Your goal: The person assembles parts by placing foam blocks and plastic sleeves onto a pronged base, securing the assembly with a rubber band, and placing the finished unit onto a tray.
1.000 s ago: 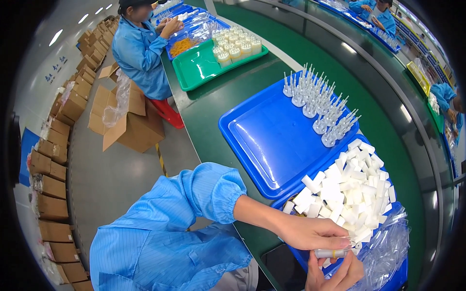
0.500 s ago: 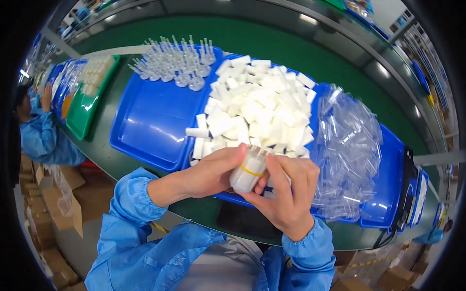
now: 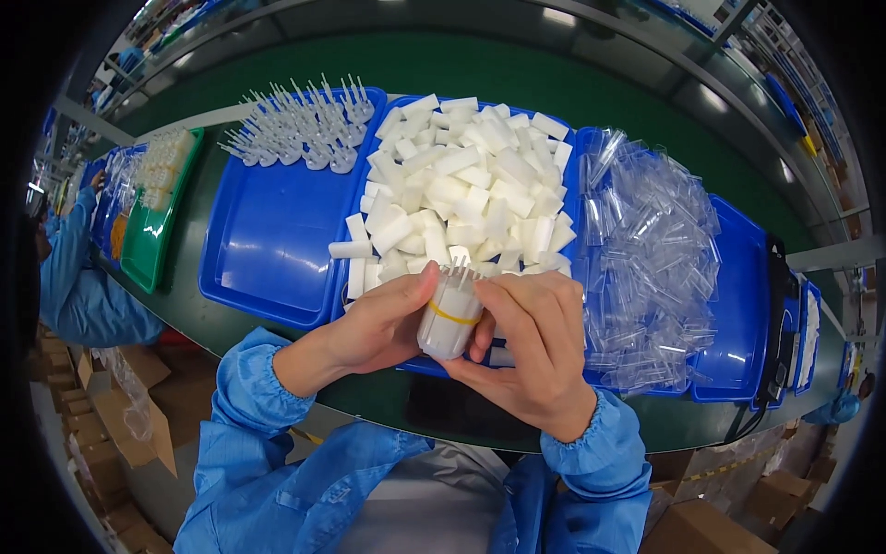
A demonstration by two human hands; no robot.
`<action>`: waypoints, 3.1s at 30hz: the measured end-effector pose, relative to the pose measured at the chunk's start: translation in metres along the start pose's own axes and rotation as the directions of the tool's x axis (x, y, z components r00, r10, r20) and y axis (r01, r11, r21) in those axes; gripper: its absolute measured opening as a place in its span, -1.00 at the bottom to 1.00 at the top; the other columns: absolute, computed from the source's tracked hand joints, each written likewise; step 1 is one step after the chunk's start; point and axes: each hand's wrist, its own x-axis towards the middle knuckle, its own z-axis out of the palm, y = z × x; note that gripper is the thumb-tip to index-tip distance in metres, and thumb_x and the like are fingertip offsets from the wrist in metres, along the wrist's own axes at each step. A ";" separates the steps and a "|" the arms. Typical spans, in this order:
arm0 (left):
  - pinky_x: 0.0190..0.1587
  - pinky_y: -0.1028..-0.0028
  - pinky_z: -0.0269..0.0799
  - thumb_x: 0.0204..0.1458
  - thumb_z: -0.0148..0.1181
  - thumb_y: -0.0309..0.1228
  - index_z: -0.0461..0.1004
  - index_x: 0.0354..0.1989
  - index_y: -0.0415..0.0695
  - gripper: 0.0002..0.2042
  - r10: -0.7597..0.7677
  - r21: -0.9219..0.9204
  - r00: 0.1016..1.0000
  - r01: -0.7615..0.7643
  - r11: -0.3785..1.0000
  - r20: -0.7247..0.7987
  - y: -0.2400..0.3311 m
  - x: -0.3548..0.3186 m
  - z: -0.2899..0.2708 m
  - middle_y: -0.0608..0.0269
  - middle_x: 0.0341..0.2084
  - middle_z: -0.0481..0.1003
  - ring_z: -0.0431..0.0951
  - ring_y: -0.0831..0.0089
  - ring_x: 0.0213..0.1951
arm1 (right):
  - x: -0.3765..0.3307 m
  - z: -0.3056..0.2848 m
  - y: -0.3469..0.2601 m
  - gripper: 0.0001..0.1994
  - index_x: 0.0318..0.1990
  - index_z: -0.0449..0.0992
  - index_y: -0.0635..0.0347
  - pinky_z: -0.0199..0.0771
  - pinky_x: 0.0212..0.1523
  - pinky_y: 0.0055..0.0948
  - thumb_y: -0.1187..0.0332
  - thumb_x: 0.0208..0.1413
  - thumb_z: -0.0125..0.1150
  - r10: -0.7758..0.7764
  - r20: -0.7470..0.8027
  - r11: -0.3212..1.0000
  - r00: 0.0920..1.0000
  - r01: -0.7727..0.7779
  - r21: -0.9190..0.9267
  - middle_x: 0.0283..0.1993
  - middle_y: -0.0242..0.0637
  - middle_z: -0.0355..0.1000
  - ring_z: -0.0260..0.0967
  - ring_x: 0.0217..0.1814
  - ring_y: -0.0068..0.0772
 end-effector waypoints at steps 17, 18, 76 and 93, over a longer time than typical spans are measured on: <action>-0.09 0.48 0.40 0.07 0.27 -0.50 0.34 0.01 -0.15 -0.66 0.530 0.797 0.846 -0.359 0.485 0.059 0.018 -0.011 0.004 0.17 -0.03 0.34 0.42 0.47 -0.02 | 0.001 -0.001 0.002 -0.12 0.07 0.48 0.26 0.31 0.00 -0.11 -0.24 -0.35 0.52 -0.001 -0.018 0.996 1.000 0.000 -0.087 0.01 -0.14 0.37 0.32 0.01 -0.09; -0.13 0.50 0.40 0.04 0.30 -0.52 0.39 -0.12 -0.16 -0.73 0.523 0.793 0.852 -0.346 0.502 0.041 0.021 -0.012 0.007 0.21 -0.15 0.40 0.45 0.51 -0.11 | 0.000 -0.002 0.001 -0.13 0.06 0.48 0.27 0.31 0.00 -0.10 -0.24 -0.33 0.52 0.004 0.000 0.992 1.000 -0.004 -0.125 -0.01 -0.13 0.38 0.32 0.00 -0.07; -0.07 0.38 0.45 0.31 -0.12 0.02 0.48 0.03 -0.25 -0.48 0.851 0.733 -0.352 0.441 0.518 -0.390 0.227 -0.364 -0.283 0.09 -0.16 0.56 0.55 0.37 -0.12 | 0.011 0.006 -0.017 -0.49 -0.11 0.53 0.35 0.18 0.09 -0.03 0.15 -0.14 0.50 0.047 0.227 0.980 0.973 0.000 -0.201 -0.16 -0.19 0.42 0.29 -0.05 -0.08; -0.25 0.29 0.55 0.00 0.32 -0.36 0.56 -0.09 -0.34 -0.65 0.777 0.834 0.471 0.538 0.122 -0.418 0.094 -0.061 -0.112 0.00 -0.41 0.64 0.67 0.18 -0.36 | 0.006 0.004 -0.009 -0.66 -0.18 0.56 0.26 0.23 -0.02 -0.11 0.40 -0.15 0.49 0.003 0.131 0.986 0.991 0.018 -0.164 -0.22 -0.29 0.45 0.35 -0.14 -0.18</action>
